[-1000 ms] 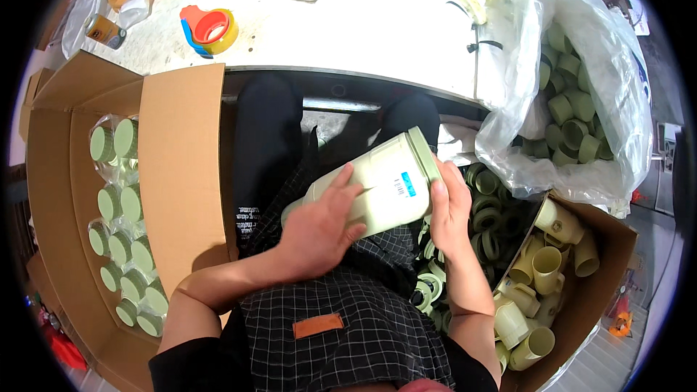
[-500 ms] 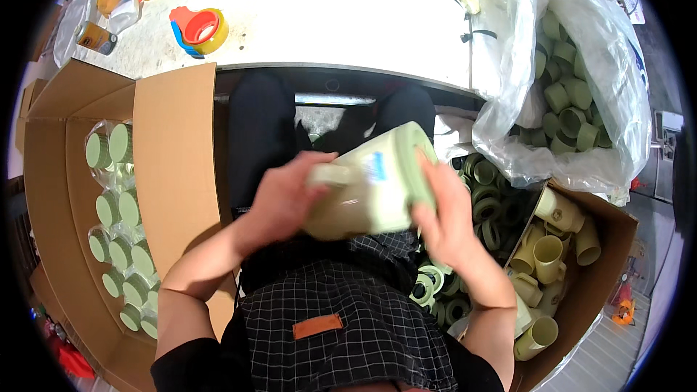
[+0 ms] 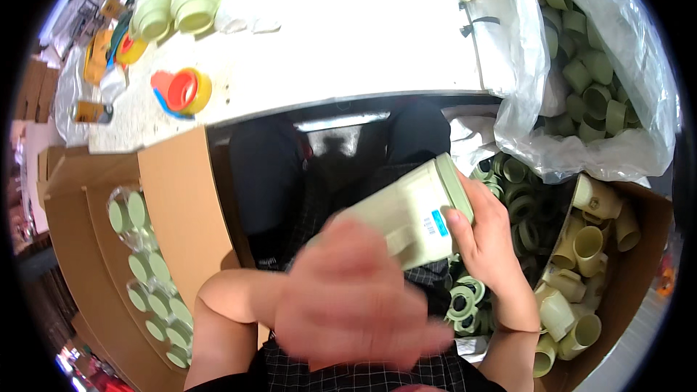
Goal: The person assembles vacuum flasks by placing a lid on a container, sliding the assembled flask into a plastic bag, and then placing the bagged flask into a large cardboard box alongside others.
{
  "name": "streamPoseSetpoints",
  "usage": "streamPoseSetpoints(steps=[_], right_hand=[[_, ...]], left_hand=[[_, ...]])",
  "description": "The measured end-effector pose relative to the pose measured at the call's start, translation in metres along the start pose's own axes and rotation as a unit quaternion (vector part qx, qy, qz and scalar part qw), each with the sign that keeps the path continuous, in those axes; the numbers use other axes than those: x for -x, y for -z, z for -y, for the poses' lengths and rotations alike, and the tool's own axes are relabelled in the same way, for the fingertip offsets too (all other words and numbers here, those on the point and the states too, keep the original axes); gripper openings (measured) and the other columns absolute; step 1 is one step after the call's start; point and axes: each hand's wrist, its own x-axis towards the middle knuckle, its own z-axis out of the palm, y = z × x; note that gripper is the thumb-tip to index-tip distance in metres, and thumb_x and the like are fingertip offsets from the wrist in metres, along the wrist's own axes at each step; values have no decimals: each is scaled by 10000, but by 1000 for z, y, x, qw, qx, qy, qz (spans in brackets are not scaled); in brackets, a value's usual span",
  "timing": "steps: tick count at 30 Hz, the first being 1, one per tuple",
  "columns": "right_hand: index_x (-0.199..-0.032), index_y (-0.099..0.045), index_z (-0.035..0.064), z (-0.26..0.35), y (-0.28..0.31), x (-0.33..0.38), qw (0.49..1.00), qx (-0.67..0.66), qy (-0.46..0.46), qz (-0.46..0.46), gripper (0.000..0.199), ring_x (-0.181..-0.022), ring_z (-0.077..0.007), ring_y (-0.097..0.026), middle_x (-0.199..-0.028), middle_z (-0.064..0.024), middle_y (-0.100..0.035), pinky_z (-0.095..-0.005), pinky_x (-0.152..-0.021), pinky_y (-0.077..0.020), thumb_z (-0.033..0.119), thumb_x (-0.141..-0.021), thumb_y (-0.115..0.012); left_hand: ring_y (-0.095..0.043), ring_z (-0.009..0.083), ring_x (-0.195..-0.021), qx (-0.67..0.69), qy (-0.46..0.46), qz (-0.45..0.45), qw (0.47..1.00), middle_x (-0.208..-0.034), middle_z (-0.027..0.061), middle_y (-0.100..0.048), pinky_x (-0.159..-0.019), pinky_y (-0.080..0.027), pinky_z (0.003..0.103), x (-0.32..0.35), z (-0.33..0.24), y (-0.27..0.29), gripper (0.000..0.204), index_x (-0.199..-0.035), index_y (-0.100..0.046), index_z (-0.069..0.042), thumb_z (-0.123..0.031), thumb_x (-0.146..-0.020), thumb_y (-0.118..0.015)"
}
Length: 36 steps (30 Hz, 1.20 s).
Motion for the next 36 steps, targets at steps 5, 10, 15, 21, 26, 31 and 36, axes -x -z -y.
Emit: streamPoseSetpoints(steps=[5,10,15,21,26,31,36], right_hand=[[-1350,-489,-108,3,-3,-10,997,40,21,56,708,-886,-378,-618,-1009,-207,-625,-434,-781,-519,256,-811,-767],[-1184,-650,-42,-60,-5,-36,951,-306,16,-22,426,-785,-187,-614,-829,-109,-620,-318,-671,-475,300,-931,-644],[-1018,-647,-25,-132,-46,-109,848,-507,-84,-128,183,-765,-95,-552,-809,-21,-610,-254,-740,-469,148,-958,-658],[-1087,-645,-18,-103,-64,-142,844,-512,-87,-136,312,-858,-137,-634,-975,-56,-696,-286,-756,-521,124,-847,-784],[-1129,-650,-14,-114,-77,-123,938,-326,-65,-95,311,-901,-151,-664,-984,-77,-704,-303,-834,-537,77,-845,-739],[-967,-627,47,-188,-70,-106,681,-639,-128,-332,107,-831,-133,-662,-944,-105,-701,-249,-666,-538,-37,-902,-617],[-1048,-533,28,-132,-101,-54,659,-561,-192,-464,118,-681,-105,-481,-862,-21,-513,-243,-589,-444,133,-1009,-497]], left_hand=[[-572,331,-794,-259,201,-71,942,-818,105,-592,-717,-471,424,-12,232,-27,95,-806,-649,-45,-71,-779,-736],[-634,336,-823,-136,444,-66,883,-880,154,-665,-763,-492,405,11,311,-25,172,-812,-660,-24,-138,-929,-605],[-667,237,-841,-9,454,-152,878,-896,136,-721,-799,-510,373,-14,301,-25,245,-861,-674,-1,-140,-982,-512],[-639,154,-877,78,406,-120,903,-901,101,-724,-837,-524,316,-8,215,-66,380,-897,-626,-9,-328,-1063,-503],[-626,140,-767,67,411,-33,909,-831,56,-674,-749,-521,289,-1,192,-69,286,-935,-622,-4,-258,-1040,-544],[-461,55,-611,483,409,-141,761,-638,-47,-434,-585,-437,223,-1,163,-17,163,-879,-492,-102,-168,-1014,-556],[-481,96,-716,40,513,-61,855,-832,9,-517,-634,-420,261,30,172,-30,273,-1078,-544,-63,59,-846,-620]])
